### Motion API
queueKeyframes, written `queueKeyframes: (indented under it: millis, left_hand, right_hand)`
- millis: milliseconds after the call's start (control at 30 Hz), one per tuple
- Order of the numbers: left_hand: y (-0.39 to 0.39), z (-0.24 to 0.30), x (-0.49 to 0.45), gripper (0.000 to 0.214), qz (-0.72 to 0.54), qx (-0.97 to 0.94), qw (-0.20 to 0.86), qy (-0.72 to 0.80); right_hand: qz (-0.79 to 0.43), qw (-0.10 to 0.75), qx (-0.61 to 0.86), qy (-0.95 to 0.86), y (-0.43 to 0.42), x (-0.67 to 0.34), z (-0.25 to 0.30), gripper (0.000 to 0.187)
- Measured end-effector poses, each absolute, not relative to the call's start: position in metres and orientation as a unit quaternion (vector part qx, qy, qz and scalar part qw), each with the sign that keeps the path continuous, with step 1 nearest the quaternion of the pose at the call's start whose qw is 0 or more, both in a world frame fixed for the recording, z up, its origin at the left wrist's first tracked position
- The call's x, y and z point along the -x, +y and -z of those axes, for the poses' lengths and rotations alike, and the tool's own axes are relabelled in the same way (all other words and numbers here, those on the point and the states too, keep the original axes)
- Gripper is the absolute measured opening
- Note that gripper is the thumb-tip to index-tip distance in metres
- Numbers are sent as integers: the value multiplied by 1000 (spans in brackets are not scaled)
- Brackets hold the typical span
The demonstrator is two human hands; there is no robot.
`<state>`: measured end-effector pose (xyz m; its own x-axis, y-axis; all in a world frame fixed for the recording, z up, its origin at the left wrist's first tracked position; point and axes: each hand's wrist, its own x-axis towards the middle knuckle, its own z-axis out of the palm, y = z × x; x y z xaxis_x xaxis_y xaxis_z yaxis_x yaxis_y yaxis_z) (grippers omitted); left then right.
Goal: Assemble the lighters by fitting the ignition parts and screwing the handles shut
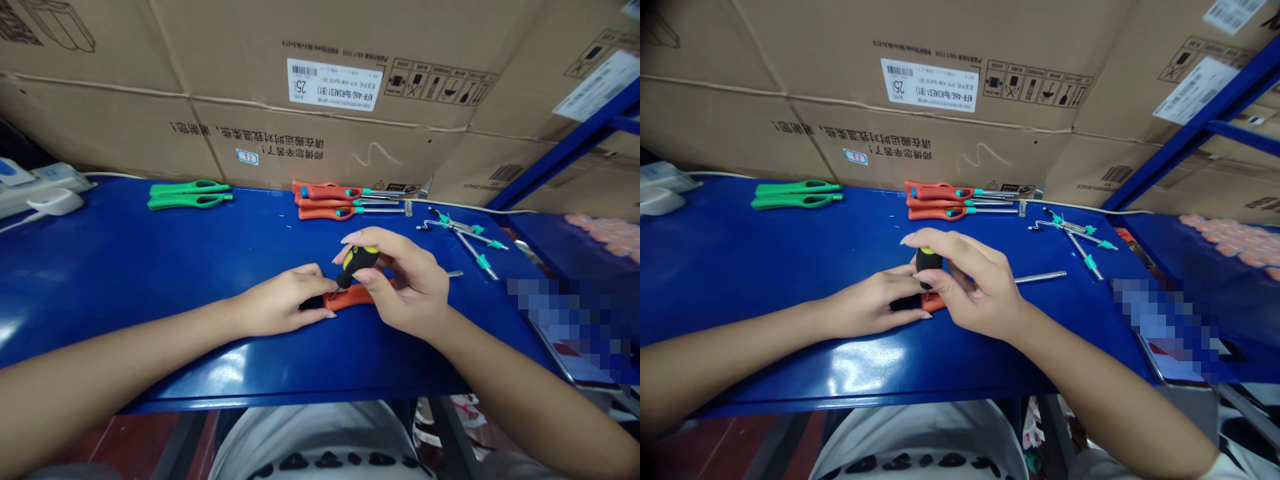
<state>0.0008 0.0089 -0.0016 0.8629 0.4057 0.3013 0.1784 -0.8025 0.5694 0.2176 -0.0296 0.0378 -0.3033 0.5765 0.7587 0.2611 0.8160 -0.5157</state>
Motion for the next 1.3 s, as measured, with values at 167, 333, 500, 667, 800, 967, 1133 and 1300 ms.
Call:
queueKeyframes:
  millis: [167,333,500,667,800,967,1133,1300]
  left_hand:
    - [9,3,-1,27,-204,-928,267,158]
    - [8,3,-1,22,-202,-925,281,157]
    - [7,2,-2,24,-198,-927,278,157]
    - [7,-3,0,30,-195,-927,273,170]
    - [9,-20,9,48,-136,-935,249,213]
    - [9,-43,16,47,-35,-948,138,284]
    - [5,-45,11,34,12,-941,121,316]
    - [12,-48,7,25,37,-936,147,319]
  right_hand:
    - [-102,519,242,-814,-30,-218,-43,37]
    - [-80,531,203,-819,-27,-216,-48,35]
    - [-119,531,223,-809,-26,-216,-39,38]
    - [-213,566,268,-750,-28,-213,-35,31]
    - [-209,707,309,-601,-10,-236,-58,15]
    - [-188,670,488,-527,16,-310,-83,30]
    - [28,363,708,-604,10,-358,-68,17]
    - [-20,57,765,-641,5,-377,-48,14]
